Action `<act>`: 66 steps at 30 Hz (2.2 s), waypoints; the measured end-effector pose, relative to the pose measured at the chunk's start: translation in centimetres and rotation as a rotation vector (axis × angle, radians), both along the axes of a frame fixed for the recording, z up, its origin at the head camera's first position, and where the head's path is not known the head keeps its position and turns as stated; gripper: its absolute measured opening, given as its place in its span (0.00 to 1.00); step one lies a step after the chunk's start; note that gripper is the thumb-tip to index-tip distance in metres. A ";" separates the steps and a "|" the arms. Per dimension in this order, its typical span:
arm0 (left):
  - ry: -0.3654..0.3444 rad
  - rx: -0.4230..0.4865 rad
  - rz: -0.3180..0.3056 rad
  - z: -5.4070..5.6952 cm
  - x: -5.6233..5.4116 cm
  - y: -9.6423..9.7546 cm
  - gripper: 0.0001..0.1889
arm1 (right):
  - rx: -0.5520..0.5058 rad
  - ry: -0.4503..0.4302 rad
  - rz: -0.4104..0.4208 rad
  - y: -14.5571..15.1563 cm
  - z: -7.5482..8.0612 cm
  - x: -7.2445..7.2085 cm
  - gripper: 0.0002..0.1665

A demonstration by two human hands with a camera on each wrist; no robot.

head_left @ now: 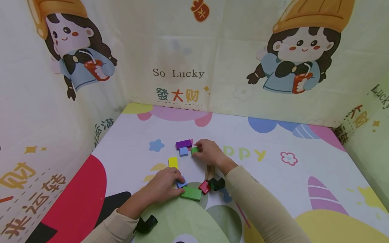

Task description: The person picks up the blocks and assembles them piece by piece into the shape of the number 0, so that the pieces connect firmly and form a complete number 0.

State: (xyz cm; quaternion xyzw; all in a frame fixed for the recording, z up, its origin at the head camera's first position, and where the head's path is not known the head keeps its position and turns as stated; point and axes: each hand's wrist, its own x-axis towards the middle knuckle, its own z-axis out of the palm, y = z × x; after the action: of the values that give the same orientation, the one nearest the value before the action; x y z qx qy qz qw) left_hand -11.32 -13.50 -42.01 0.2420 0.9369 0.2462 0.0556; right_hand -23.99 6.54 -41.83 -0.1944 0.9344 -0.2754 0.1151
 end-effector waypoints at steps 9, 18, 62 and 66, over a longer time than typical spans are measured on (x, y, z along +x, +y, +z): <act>-0.006 0.001 0.005 -0.1 0.0 0.0 0.10 | 0.027 0.008 0.013 -0.2 0.0 0.0 0.25; 0.006 0.002 0.001 -0.1 0.0 -0.1 0.10 | 0.007 -0.012 0.010 -0.2 0.0 0.1 0.26; -0.027 0.000 0.011 0.0 -0.1 0.1 0.10 | -0.010 -0.030 -0.011 3.0 0.5 1.1 0.26; -0.026 0.004 0.014 -0.1 -0.1 0.0 0.10 | -0.012 -0.026 -0.012 3.3 0.4 1.3 0.25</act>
State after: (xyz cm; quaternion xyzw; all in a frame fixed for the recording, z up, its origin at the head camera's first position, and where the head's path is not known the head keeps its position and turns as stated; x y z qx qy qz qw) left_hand -11.41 -13.46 -42.15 0.2324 0.9373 0.2514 0.0655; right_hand -22.67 9.84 -41.43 -0.1857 0.9324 -0.2843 0.1242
